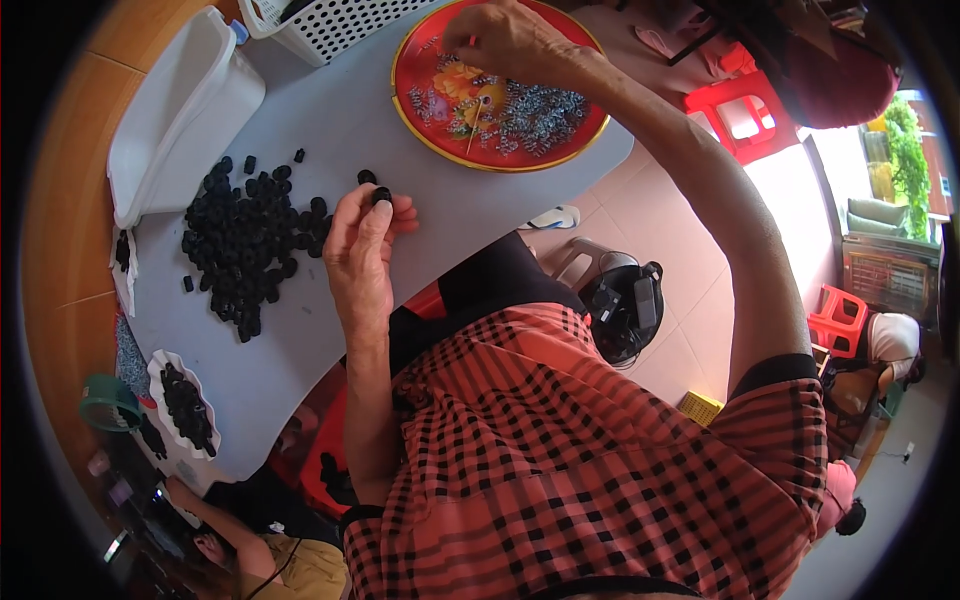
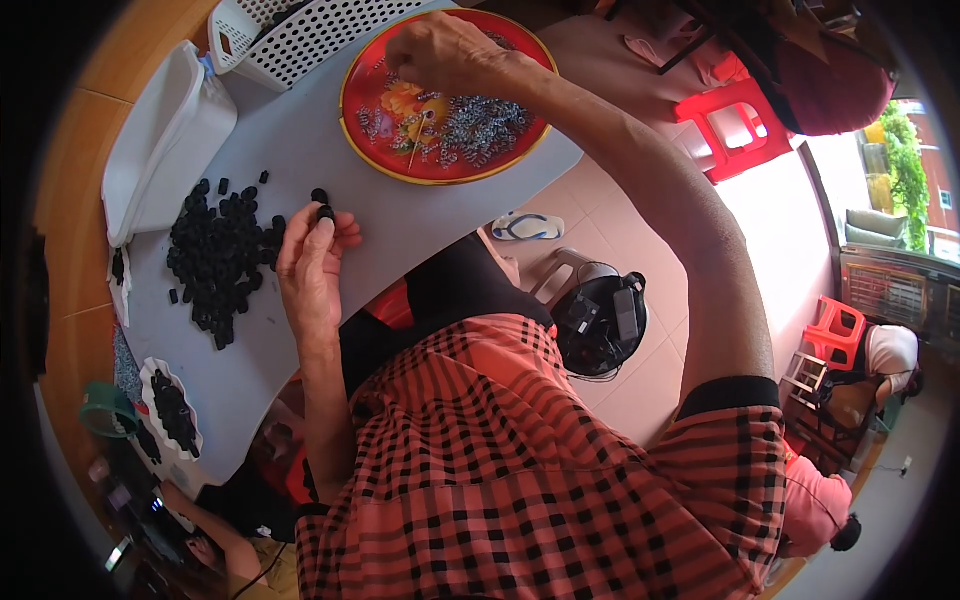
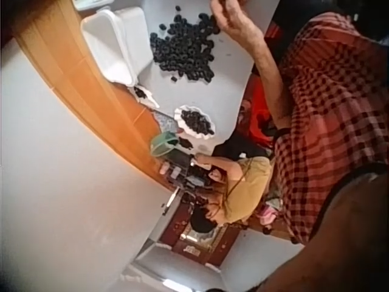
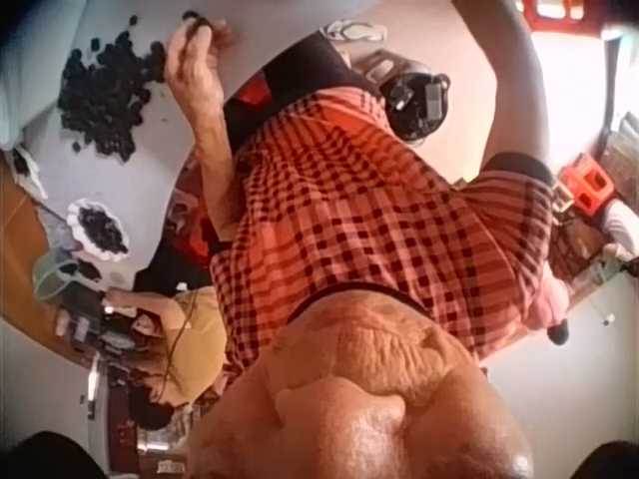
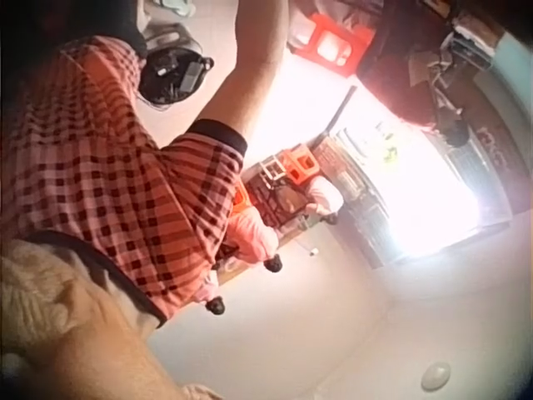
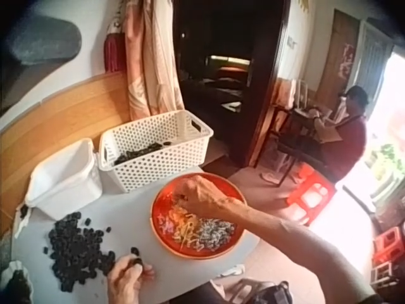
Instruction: The person inserts small metal pieces from a tray into black rubber components by hand.
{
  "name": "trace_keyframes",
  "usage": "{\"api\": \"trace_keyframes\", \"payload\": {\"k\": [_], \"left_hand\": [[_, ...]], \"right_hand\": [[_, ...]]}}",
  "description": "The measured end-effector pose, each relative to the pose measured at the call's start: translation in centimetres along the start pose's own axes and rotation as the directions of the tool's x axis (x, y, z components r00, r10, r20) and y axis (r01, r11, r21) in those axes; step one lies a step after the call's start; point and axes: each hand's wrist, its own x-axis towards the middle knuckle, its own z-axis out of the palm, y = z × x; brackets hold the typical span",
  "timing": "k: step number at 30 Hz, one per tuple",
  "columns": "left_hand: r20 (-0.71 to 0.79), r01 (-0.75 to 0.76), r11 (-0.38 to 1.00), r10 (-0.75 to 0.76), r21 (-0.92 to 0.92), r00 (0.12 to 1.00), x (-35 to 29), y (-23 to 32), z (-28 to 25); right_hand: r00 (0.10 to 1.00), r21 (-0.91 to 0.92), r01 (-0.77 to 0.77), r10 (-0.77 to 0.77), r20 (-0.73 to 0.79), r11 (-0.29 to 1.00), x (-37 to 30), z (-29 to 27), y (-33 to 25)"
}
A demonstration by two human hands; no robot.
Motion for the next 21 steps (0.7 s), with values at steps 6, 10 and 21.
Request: {"api": "trace_keyframes", "payload": {"k": [6,10,21], "left_hand": [[0.031,0.000,1.000,0.000,-0.024,1.000,-0.2,0.1,-0.2],[0.011,0.011,0.999,-0.011,-0.037,1.000,-0.2,0.3,-0.1],[-0.002,0.005,0.982,-0.005,-0.187,1.000,-0.8,0.8,-1.4]], "right_hand": [[0.992,-0.104,-0.077,0.087,0.096,0.992,-0.4,-0.1,-0.8],[0.994,-0.099,-0.031,0.041,0.100,0.995,-0.2,-0.3,-1.3],[0.972,0.333,0.202,-0.230,0.046,0.921,0.2,-0.8,-12.8]]}}
